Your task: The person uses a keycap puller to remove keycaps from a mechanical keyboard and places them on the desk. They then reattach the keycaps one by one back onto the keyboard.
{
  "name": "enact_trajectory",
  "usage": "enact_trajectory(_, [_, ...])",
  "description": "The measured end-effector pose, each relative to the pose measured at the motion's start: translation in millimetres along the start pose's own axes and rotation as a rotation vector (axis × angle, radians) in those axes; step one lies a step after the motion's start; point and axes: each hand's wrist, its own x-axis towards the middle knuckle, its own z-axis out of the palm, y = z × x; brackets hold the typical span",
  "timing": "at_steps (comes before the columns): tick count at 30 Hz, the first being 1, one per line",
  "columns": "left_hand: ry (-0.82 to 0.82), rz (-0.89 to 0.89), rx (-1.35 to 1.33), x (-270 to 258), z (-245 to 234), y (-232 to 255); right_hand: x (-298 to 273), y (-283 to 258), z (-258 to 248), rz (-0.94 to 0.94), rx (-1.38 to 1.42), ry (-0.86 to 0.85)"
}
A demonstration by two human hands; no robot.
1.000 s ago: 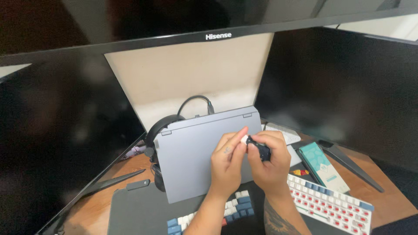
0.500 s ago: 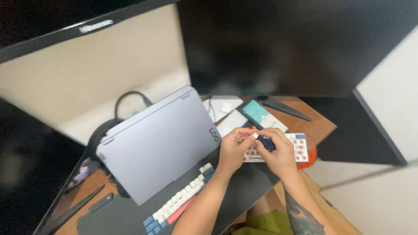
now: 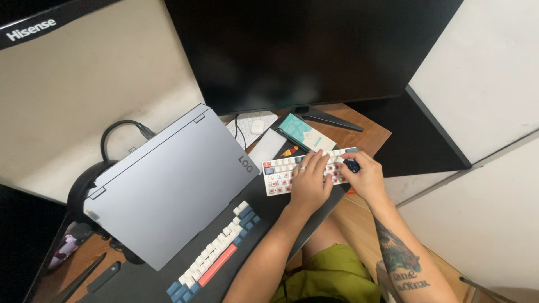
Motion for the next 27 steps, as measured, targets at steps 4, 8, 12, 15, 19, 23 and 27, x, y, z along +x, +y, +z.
enact_trajectory(4, [-0.18, 0.048, 0.091, -11.5, -1.3, -2.0, 6.4, 15.1, -1.4, -0.094, -0.07, -0.09])
enact_trajectory(8, [-0.199, 0.091, 0.157, -18.7, 3.8, -9.3, 14.1, 18.5, -5.9, -0.09, -0.127, -0.146])
enact_trajectory(12, [-0.205, 0.088, 0.189, -22.2, 9.6, -11.8, 20.5, 17.3, -12.2, -0.088, -0.127, -0.207])
enact_trajectory(15, [-0.216, 0.086, 0.2, -23.6, 10.4, -12.6, 21.9, 13.9, -11.1, -0.094, -0.165, -0.248])
enact_trajectory(19, [-0.232, 0.065, 0.208, -22.7, 10.7, -12.9, 21.8, 12.6, -10.2, -0.102, -0.192, -0.238])
enact_trajectory(23, [-0.237, 0.054, 0.207, -22.3, 9.9, -12.7, 17.6, 15.0, -9.1, -0.252, -0.248, -0.186])
enact_trajectory(27, [-0.237, 0.047, 0.209, -23.4, 10.8, -12.8, 14.4, 18.9, -5.9, -0.309, -0.298, -0.154])
